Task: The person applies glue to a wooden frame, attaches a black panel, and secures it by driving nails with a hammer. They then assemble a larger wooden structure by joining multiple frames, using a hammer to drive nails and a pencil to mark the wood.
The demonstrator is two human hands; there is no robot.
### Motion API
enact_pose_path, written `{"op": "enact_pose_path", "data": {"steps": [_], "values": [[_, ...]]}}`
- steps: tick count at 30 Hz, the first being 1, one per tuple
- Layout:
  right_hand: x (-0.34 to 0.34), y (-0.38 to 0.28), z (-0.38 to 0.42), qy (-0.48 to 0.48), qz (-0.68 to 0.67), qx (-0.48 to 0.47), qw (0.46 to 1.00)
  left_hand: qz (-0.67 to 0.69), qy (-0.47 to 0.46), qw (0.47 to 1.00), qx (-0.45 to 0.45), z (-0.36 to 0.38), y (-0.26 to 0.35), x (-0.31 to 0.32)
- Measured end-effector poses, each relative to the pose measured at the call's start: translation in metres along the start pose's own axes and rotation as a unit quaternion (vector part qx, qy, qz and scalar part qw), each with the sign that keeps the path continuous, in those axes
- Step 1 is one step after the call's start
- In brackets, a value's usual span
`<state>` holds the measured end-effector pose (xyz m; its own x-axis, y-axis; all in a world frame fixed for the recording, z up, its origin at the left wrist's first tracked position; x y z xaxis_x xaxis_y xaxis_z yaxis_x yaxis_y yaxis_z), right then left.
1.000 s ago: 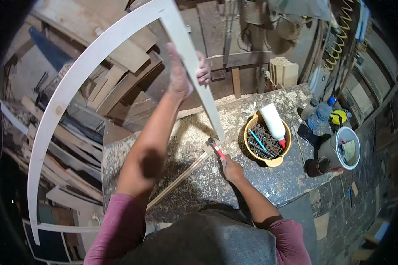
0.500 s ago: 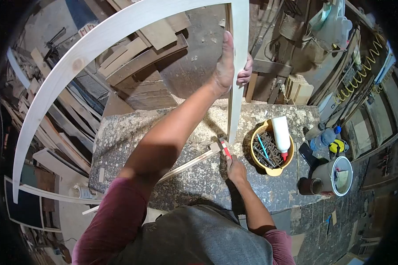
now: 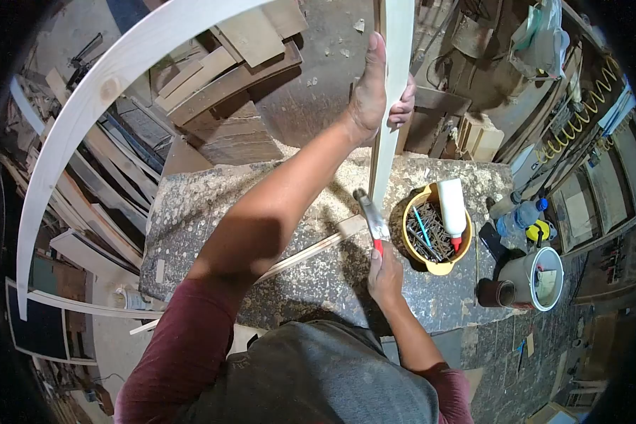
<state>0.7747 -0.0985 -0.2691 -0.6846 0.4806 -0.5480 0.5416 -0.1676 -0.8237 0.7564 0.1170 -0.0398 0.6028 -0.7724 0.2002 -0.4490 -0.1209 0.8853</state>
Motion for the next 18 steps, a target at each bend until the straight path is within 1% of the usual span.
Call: {"op": "enact_pose_path", "data": {"steps": [1, 3, 5, 6, 7, 8, 10, 14, 16, 17, 18], "values": [[0.012, 0.028, -0.001, -0.078, 0.128, 0.077, 0.986, 0.001, -0.002, 1.000, -0.003, 0.000, 0.002, 0.001], [0.034, 0.090, -0.003, -0.150, 0.218, 0.126, 0.956, 0.032, -0.008, 0.999, 0.009, -0.001, 0.009, 0.004], [0.036, 0.096, -0.023, -0.152, 0.224, 0.102, 0.957, 0.019, -0.005, 1.000, 0.017, -0.005, 0.021, 0.007], [0.035, 0.098, -0.009, -0.160, 0.227, 0.099, 0.955, 0.029, -0.018, 0.999, 0.018, 0.001, 0.021, 0.005], [0.033, 0.096, -0.013, -0.152, 0.228, 0.095, 0.957, 0.031, -0.033, 0.998, 0.040, -0.003, 0.029, 0.002], [0.033, 0.091, -0.015, -0.147, 0.228, 0.104, 0.957, 0.036, -0.012, 0.998, 0.042, -0.003, 0.034, -0.001], [0.033, 0.090, -0.011, -0.143, 0.226, 0.117, 0.956, 0.018, -0.005, 0.999, 0.037, -0.003, 0.033, 0.005], [0.022, 0.075, 0.000, -0.143, 0.228, 0.131, 0.954, 0.006, -0.014, 1.000, 0.020, -0.001, 0.022, 0.011], [0.017, 0.074, 0.012, -0.140, 0.181, 0.110, 0.967, 0.001, -0.035, 0.999, 0.003, -0.002, 0.013, 0.011], [0.013, 0.075, 0.018, -0.139, 0.180, 0.110, 0.967, 0.000, -0.036, 0.999, 0.003, -0.001, 0.010, 0.012], [0.010, 0.075, 0.025, -0.122, 0.168, 0.069, 0.976, -0.003, -0.041, 0.999, -0.006, 0.000, 0.008, 0.013]]}}
Point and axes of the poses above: each hand's wrist, its own z-axis away from the middle knuckle, its own x-axis out of the palm, y = z × x, the point moved 1 cm from there along -z, towards the middle knuckle, and after that the axes turned 8 degrees about x, right-handed, at the moved point
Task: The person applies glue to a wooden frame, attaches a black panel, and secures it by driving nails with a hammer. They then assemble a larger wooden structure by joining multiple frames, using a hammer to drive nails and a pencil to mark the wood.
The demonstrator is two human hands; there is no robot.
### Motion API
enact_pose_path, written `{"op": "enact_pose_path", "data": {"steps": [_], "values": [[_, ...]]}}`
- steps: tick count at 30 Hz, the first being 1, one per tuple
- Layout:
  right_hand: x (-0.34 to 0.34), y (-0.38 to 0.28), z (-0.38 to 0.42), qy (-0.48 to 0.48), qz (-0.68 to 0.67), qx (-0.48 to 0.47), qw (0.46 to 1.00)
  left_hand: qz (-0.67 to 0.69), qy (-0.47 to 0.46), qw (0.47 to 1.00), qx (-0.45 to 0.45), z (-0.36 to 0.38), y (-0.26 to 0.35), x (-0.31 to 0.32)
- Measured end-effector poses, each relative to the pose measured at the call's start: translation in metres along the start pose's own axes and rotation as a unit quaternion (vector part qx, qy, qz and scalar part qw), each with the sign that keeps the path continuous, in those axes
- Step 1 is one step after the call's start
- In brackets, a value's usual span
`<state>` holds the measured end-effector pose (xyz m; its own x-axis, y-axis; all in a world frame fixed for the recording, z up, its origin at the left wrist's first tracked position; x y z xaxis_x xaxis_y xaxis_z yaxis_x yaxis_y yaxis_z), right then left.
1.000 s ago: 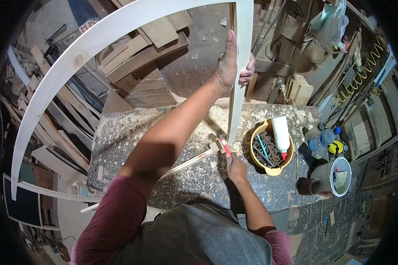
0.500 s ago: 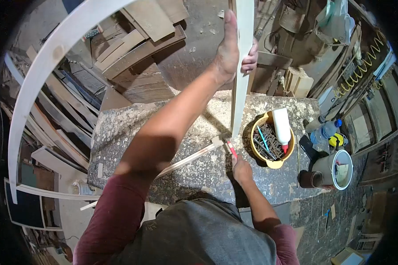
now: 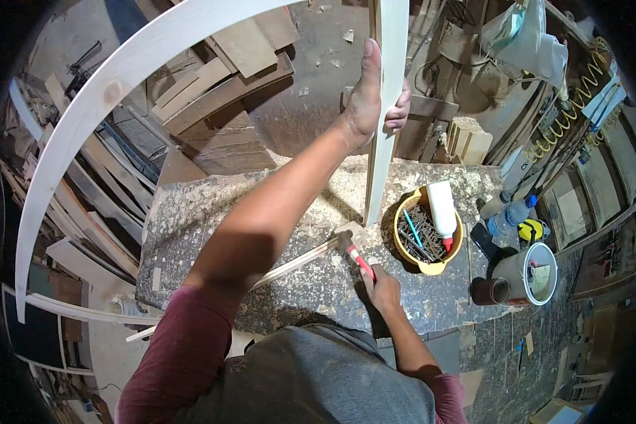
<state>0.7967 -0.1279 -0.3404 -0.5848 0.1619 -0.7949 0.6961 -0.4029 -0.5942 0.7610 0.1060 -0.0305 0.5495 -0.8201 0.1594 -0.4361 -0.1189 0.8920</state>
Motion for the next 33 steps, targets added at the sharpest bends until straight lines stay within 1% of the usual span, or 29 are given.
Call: {"op": "enact_pose_path", "data": {"steps": [1, 3, 5, 7, 9, 10, 12, 18, 21, 22, 25, 27, 28, 29, 31, 33], "values": [[0.000, 0.003, 0.007, 0.024, -0.010, -0.038, 0.999, -0.004, -0.006, 1.000, -0.010, 0.000, -0.003, 0.002], [0.003, 0.010, 0.017, 0.027, -0.004, -0.046, 0.999, -0.010, -0.002, 1.000, -0.004, 0.001, -0.004, 0.006], [0.003, 0.015, 0.025, -0.012, 0.017, -0.037, 0.999, -0.014, 0.002, 1.000, 0.002, 0.001, -0.005, 0.009], [0.008, 0.024, 0.023, -0.019, 0.025, -0.048, 0.998, -0.010, 0.004, 1.000, 0.006, 0.002, -0.002, 0.011], [0.009, 0.021, 0.019, -0.020, 0.033, -0.084, 0.996, -0.014, 0.002, 1.000, 0.002, 0.003, -0.004, 0.009], [0.011, 0.022, 0.015, -0.019, 0.032, -0.086, 0.996, -0.015, 0.000, 1.000, 0.000, 0.002, -0.005, 0.008], [0.017, 0.026, 0.005, -0.052, 0.073, -0.124, 0.988, -0.012, 0.001, 1.000, 0.006, 0.002, -0.003, 0.007], [0.018, 0.030, 0.007, -0.067, 0.062, -0.186, 0.978, -0.016, -0.009, 1.000, 0.015, 0.000, -0.004, 0.002], [0.005, 0.042, 0.022, -0.085, 0.055, -0.186, 0.977, -0.016, -0.015, 1.000, 0.011, 0.001, -0.005, 0.001], [-0.004, 0.047, 0.028, -0.080, 0.063, -0.173, 0.980, -0.021, -0.019, 1.000, 0.012, 0.002, -0.004, 0.001], [-0.018, 0.090, 0.041, -0.007, 0.041, -0.157, 0.987, -0.033, -0.014, 0.999, 0.013, 0.003, -0.004, 0.001], [-0.040, 0.105, 0.046, 0.027, 0.046, -0.125, 0.991, -0.030, -0.014, 0.999, 0.013, 0.002, -0.005, 0.002], [-0.049, 0.113, 0.048, 0.036, 0.077, -0.099, 0.991, -0.029, -0.013, 0.999, 0.015, 0.002, -0.005, 0.002], [-0.057, 0.119, 0.047, 0.041, 0.097, -0.100, 0.989, -0.029, -0.013, 0.999, 0.014, 0.002, -0.005, 0.002], [-0.057, 0.120, 0.040, 0.107, 0.050, -0.123, 0.985, -0.037, -0.012, 0.999, 0.012, 0.003, -0.004, 0.002], [-0.054, 0.085, 0.027, 0.148, 0.001, -0.140, 0.979, -0.040, -0.010, 0.999, 0.018, 0.004, -0.003, 0.004]]}}
Point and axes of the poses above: each hand's wrist, its own z-axis away from the middle knuckle, its own x-axis out of the palm, y = z × x, the point moved 1 cm from there along -z, towards the middle knuckle, and after that the axes turned 8 degrees about x, right-handed, at the moved point
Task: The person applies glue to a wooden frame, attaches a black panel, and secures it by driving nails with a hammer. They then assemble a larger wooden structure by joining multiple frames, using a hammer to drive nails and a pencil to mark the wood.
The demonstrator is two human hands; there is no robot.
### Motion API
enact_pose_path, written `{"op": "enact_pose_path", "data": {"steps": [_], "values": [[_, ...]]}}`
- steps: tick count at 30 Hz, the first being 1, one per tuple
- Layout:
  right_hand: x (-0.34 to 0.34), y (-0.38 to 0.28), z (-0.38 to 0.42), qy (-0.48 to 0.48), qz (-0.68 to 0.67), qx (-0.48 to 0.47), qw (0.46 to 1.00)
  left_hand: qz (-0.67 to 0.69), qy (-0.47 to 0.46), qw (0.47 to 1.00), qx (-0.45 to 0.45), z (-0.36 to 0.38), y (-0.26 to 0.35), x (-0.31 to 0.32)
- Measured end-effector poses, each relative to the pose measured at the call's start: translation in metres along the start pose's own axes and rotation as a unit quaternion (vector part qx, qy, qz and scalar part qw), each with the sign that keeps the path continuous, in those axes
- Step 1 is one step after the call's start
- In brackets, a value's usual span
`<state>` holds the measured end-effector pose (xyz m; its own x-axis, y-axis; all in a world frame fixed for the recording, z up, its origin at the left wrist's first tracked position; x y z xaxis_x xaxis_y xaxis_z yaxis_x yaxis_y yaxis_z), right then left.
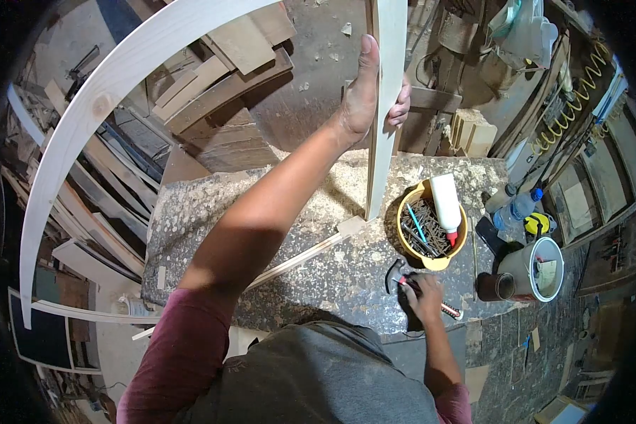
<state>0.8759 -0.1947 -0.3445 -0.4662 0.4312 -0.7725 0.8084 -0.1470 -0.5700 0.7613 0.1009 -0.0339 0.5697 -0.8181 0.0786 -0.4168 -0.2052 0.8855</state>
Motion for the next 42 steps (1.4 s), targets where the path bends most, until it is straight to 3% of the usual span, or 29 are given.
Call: {"op": "enact_pose_path", "data": {"steps": [3, 5, 7, 8, 10, 11, 14, 16, 20, 25, 30, 33, 36, 37, 38, 39, 40, 41, 42], "values": [[0.060, -0.019, -0.032, -0.002, -0.130, 0.077, 0.989, 0.002, 0.004, 1.000, 0.004, 0.000, 0.001, 0.003], [0.116, -0.022, -0.055, -0.045, -0.231, 0.192, 0.953, 0.002, 0.008, 1.000, 0.004, 0.000, 0.002, 0.003], [0.161, -0.022, -0.082, -0.140, -0.403, 0.365, 0.828, 0.011, 0.010, 1.000, -0.004, 0.000, 0.001, 0.003], [0.164, -0.034, -0.095, -0.142, -0.405, 0.361, 0.828, 0.007, 0.011, 1.000, -0.003, 0.001, 0.003, 0.004], [0.163, -0.057, -0.113, -0.143, -0.482, 0.464, 0.729, 0.003, 0.030, 0.999, -0.019, 0.003, 0.004, 0.005], [0.170, -0.057, -0.118, -0.144, -0.485, 0.475, 0.720, 0.005, 0.021, 1.000, -0.020, 0.002, 0.001, 0.003], [0.191, -0.042, -0.120, -0.141, -0.503, 0.441, 0.730, 0.010, 0.025, 1.000, -0.012, 0.003, 0.002, 0.004], [0.167, -0.054, -0.113, -0.140, -0.516, 0.429, 0.728, 0.005, 0.032, 0.999, -0.020, 0.002, -0.002, 0.002], [0.140, -0.046, -0.074, -0.223, -0.508, 0.369, 0.746, -0.003, 0.029, 1.000, -0.009, 0.004, -0.005, 0.000], [0.104, -0.035, -0.003, -0.399, -0.357, 0.356, 0.766, 0.019, 0.030, 0.999, 0.009, -0.001, -0.014, -0.002], [0.088, -0.037, 0.007, -0.438, -0.197, 0.308, 0.821, 0.027, 0.010, 1.000, 0.007, 0.004, -0.013, -0.002], [0.095, -0.030, 0.001, -0.340, 0.062, 0.095, 0.934, 0.000, 0.037, 0.999, 0.010, 0.008, -0.002, 0.003], [0.094, -0.034, -0.021, -0.265, -0.024, 0.092, 0.960, -0.015, 0.047, 0.999, -0.012, 0.012, 0.002, 0.005], [0.030, -0.104, -0.055, -0.387, -0.132, 0.228, 0.883, 0.002, 0.058, 0.998, -0.021, 0.011, -0.002, 0.004], [0.035, -0.099, -0.066, -0.340, -0.158, 0.197, 0.906, 0.018, 0.070, 0.997, -0.030, 0.009, -0.008, 0.004], [0.047, -0.087, -0.077, -0.175, -0.210, 0.073, 0.959, 0.029, 0.089, 0.995, -0.028, 0.009, -0.014, 0.004], [0.044, -0.088, -0.097, -0.089, -0.243, 0.084, 0.962, 0.032, 0.097, 0.995, -0.022, 0.009, -0.017, 0.004], [0.005, -0.136, -0.116, 0.020, -0.247, 0.063, 0.967, 0.035, 0.104, 0.994, -0.017, 0.010, -0.021, 0.004], [0.017, -0.111, -0.139, 0.114, -0.227, 0.031, 0.967, 0.030, 0.102, 0.994, -0.009, 0.012, -0.021, 0.004]]}}
Point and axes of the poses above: each hand's wrist, its own z-axis away from the middle knuckle, its own x-axis out of the palm, y = z × x, the point moved 1 cm from there along -z, towards the middle knuckle, and after that the axes turned 8 degrees about x, right-handed, at the moved point
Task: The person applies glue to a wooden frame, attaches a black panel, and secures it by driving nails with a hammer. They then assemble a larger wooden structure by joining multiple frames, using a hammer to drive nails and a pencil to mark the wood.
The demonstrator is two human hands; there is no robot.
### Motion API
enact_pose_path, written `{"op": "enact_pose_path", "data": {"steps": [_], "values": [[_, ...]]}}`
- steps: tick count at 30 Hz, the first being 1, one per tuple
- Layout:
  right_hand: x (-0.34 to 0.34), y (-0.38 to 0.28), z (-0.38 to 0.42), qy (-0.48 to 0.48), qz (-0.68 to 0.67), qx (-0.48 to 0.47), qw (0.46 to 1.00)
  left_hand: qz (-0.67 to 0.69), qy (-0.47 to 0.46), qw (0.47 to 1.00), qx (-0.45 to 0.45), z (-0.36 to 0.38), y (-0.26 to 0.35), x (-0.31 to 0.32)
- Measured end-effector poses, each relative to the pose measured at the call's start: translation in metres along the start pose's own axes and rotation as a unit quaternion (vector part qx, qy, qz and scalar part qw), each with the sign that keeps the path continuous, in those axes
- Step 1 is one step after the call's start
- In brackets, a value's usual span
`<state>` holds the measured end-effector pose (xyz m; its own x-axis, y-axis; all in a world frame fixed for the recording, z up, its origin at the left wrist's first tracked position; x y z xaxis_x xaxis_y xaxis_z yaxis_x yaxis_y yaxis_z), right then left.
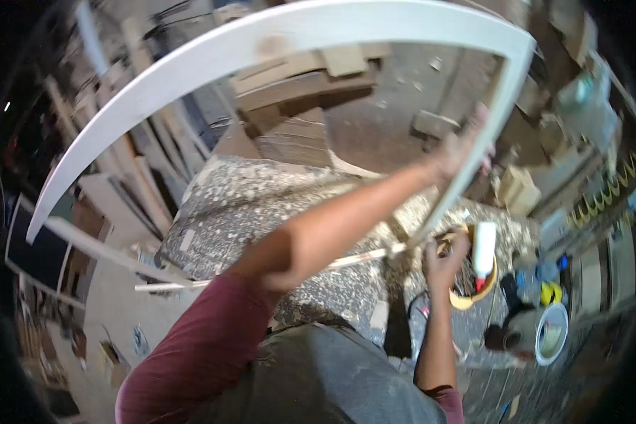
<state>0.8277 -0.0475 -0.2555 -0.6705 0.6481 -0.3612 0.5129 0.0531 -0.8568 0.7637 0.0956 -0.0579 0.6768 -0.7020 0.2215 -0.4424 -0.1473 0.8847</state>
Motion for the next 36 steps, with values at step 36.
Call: {"op": "enact_pose_path", "data": {"steps": [36], "values": [[-0.071, 0.104, 0.117, -0.299, 0.399, 0.073, 0.864, -0.330, 0.649, 0.658, 0.189, 0.578, 0.271, -0.349]]}}
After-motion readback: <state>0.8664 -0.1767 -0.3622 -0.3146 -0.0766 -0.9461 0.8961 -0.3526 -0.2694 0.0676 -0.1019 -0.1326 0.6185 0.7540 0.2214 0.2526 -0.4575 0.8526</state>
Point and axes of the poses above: each hand's wrist, its own z-axis away from the middle knuckle, its own x-axis out of the palm, y = z × x, the point moved 1 cm from there along -z, towards the middle knuckle, and after that the axes turned 8 degrees about x, right-handed, at the moved point
